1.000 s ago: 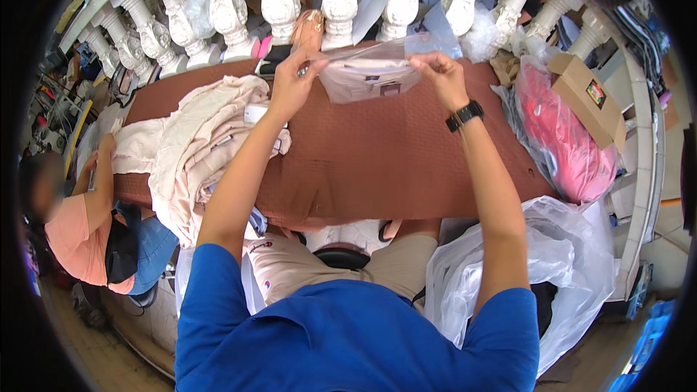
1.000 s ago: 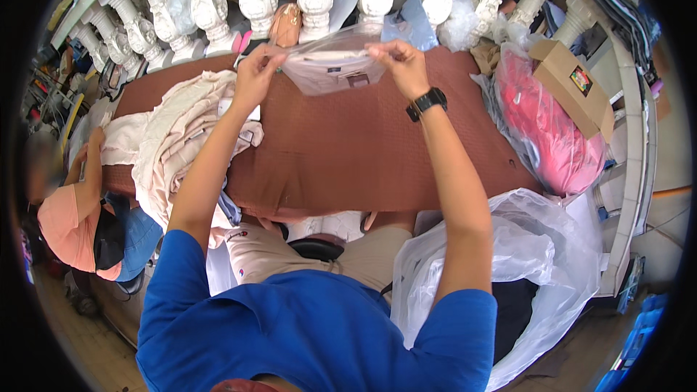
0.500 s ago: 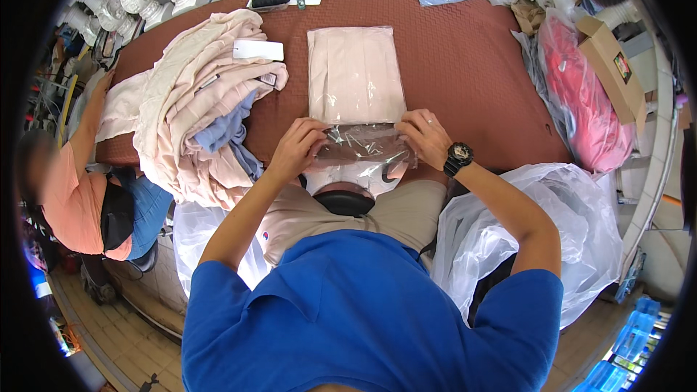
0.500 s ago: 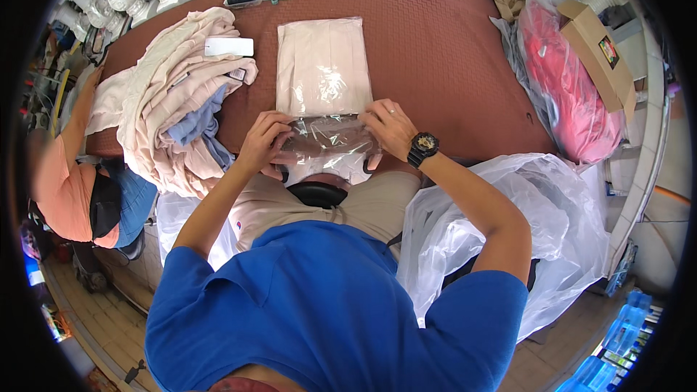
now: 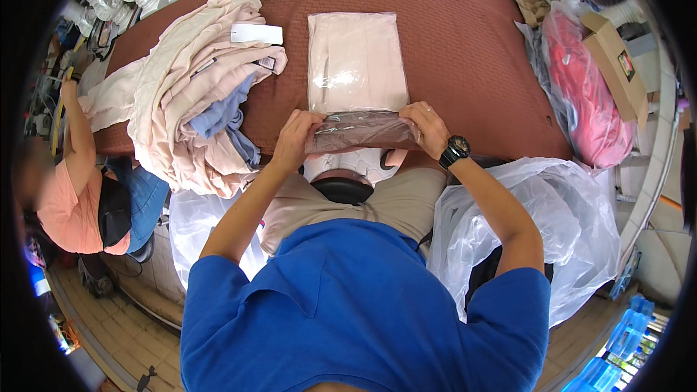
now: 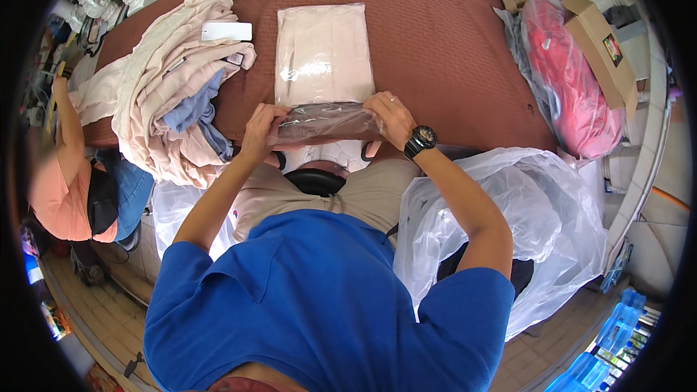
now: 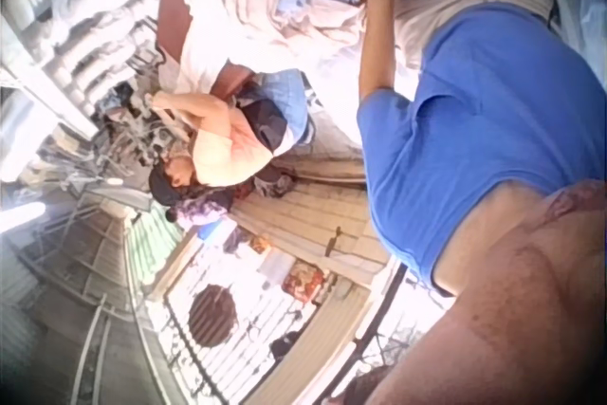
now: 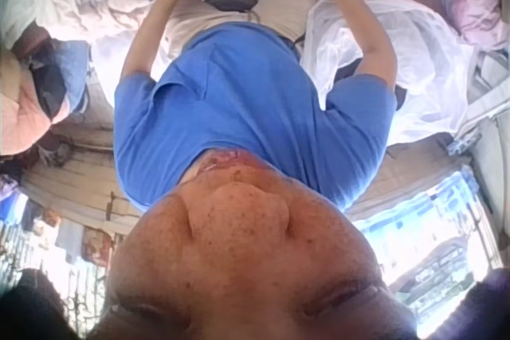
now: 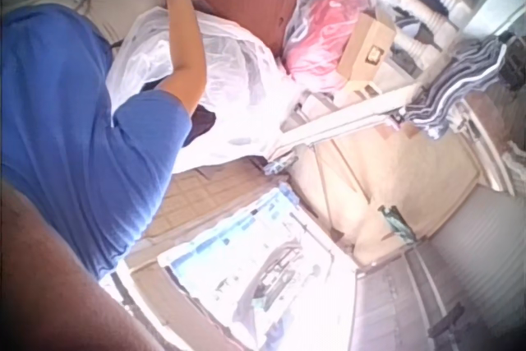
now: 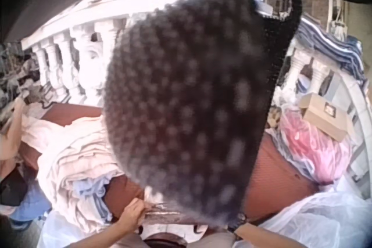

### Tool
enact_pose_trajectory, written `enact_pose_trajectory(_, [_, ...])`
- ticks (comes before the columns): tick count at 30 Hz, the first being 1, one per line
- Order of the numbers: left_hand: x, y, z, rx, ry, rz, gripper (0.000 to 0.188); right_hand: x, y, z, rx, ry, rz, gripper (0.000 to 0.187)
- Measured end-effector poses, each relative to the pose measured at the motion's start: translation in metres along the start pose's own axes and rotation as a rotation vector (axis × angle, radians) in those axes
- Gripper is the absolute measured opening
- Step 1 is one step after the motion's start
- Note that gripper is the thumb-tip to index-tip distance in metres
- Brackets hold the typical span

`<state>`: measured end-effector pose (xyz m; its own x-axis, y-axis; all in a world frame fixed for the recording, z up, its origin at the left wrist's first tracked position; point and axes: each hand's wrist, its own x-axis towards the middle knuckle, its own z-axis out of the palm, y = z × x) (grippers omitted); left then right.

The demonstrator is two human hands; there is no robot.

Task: The person places a folded light-colored shirt into a clear plastic bag, seals the bag, and then folds another light-colored shirt using a flat template.

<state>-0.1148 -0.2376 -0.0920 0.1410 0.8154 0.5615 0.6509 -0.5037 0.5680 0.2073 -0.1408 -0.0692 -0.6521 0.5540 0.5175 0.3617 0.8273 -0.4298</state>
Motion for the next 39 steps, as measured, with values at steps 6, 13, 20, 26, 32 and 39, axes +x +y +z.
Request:
enact_pose_trajectory(6, [-0.002,-0.002,0.004,-0.08,0.046,-0.12,0.018,-0.007,0.004,-0.001,0.096,0.027,0.13,0.016])
enact_pose_trajectory(13, [0.006,0.003,-0.001,-0.029,-0.007,0.031,0.02,0.002,-0.002,-0.003,0.096,0.081,0.024,0.012])
enact_pose_trajectory(20, [0.006,-0.007,-0.004,0.029,-0.009,-0.186,0.003,0.002,0.005,-0.003,0.112,0.005,0.241,0.005])
enact_pose_trajectory(26, [0.016,-0.005,0.013,-0.069,0.117,-0.324,0.02,0.007,0.018,0.006,0.076,-0.003,0.311,0.003])
enact_pose_trajectory(32, [0.022,-0.006,0.018,-0.149,0.146,-0.48,0.018,0.016,0.029,0.018,0.274,0.016,0.51,0.011])
enact_pose_trajectory(39, [0.012,0.004,0.022,-0.345,0.319,-0.612,0.008,0.01,0.022,0.027,0.529,0.192,0.672,0.017])
